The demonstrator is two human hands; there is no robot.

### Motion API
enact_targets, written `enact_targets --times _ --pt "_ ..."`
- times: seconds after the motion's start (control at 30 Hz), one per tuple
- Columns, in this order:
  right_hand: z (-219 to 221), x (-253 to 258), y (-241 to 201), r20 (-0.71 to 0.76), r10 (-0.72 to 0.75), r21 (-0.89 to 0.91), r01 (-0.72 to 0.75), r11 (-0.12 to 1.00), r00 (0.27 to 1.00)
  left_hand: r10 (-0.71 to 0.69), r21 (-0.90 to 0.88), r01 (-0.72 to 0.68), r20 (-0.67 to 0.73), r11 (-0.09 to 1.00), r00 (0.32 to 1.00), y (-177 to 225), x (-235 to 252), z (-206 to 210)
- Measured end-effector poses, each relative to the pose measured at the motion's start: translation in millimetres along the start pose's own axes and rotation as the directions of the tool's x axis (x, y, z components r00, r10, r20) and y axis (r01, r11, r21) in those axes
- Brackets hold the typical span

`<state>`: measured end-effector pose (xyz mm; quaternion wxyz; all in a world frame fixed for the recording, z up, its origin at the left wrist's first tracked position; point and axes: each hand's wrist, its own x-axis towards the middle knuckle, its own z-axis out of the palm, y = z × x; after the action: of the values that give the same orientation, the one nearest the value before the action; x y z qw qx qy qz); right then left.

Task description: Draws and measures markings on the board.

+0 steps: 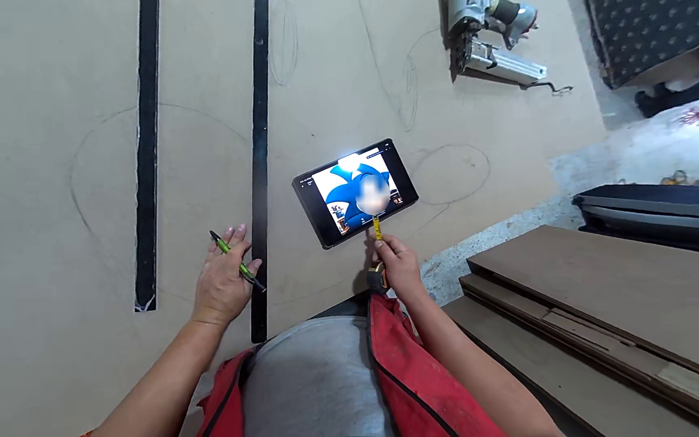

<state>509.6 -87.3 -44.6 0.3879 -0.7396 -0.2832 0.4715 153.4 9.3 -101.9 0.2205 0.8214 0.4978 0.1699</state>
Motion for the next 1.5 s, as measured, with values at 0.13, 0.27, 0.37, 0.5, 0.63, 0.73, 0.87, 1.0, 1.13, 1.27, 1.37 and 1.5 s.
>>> enact_targets --times 0.13,0.27,0.37,0.5,0.63,0.73,0.87,1.0,1.13,1.27,1.37,1.5 --pt "-40.6 -5.0 -1.5 0.073 0.116 0.220 -0.129 0.967 0.991 -0.099 -0.086 0.099 0.011 0.991 0.995 7.8 0.9 -5.1" --pt "-79.2 -15.6 -12.0 0.103 0.100 0.126 -0.112 0.986 0.990 -0.148 -0.112 0.144 -0.028 0.983 0.989 46.5 9.4 -9.4" --pt "-101.0 -12.1 -9.7 0.121 0.097 0.029 -0.101 0.994 0.988 -0.060 -0.108 0.061 0.011 0.992 0.998 97.1 21.9 -3.0" --pt "-121.2 12.6 -12.1 0.194 0.049 -0.116 -0.026 0.993 0.980 0.066 -0.077 -0.064 0.014 0.995 0.998 143.6 58.6 25.6" --pt "-154.3 34.9 -26.7 0.323 0.000 -0.338 0.115 0.934 0.946 0.110 0.024 -0.112 0.082 0.993 0.991 160.9 76.0 48.8" --pt "-185.7 54.8 -39.3 0.443 -0.043 -0.431 0.255 0.866 0.896 0.064 -0.010 -0.066 -0.148 0.998 0.987 193.6 64.8 32.9" --pt "-202.6 79.2 -44.2 0.734 -0.133 -0.409 0.590 0.696 0.666 -0.185 -0.149 0.171 -0.088 0.974 0.979 258.1 45.5 36.9" --pt "-183.8 103.0 -53.1 0.920 -0.162 -0.231 0.829 0.509 0.356 -0.231 -0.210 0.261 0.158 0.942 0.960 304.5 63.1 70.7" --pt "-176.1 124.7 -58.5 0.964 -0.147 -0.129 0.874 0.469 0.221 -0.302 -0.110 0.308 0.067 0.945 0.951 326.0 61.6 80.8" --pt "-185.0 162.1 -60.8 0.937 -0.198 -0.177 0.881 0.439 0.287 -0.427 -0.019 0.427 -0.045 0.904 0.903 308.0 61.1 62.7" --pt "-198.0 200.7 -57.2 0.903 -0.283 -0.208 0.905 0.372 0.324 -0.507 0.021 0.510 -0.086 0.860 0.858 284.6 67.2 57.4" --pt "-192.8 232.1 -59.7 0.866 -0.378 -0.234 0.934 0.272 0.327 -0.504 0.015 0.519 -0.218 0.855 0.836 264.8 78.2 71.4"
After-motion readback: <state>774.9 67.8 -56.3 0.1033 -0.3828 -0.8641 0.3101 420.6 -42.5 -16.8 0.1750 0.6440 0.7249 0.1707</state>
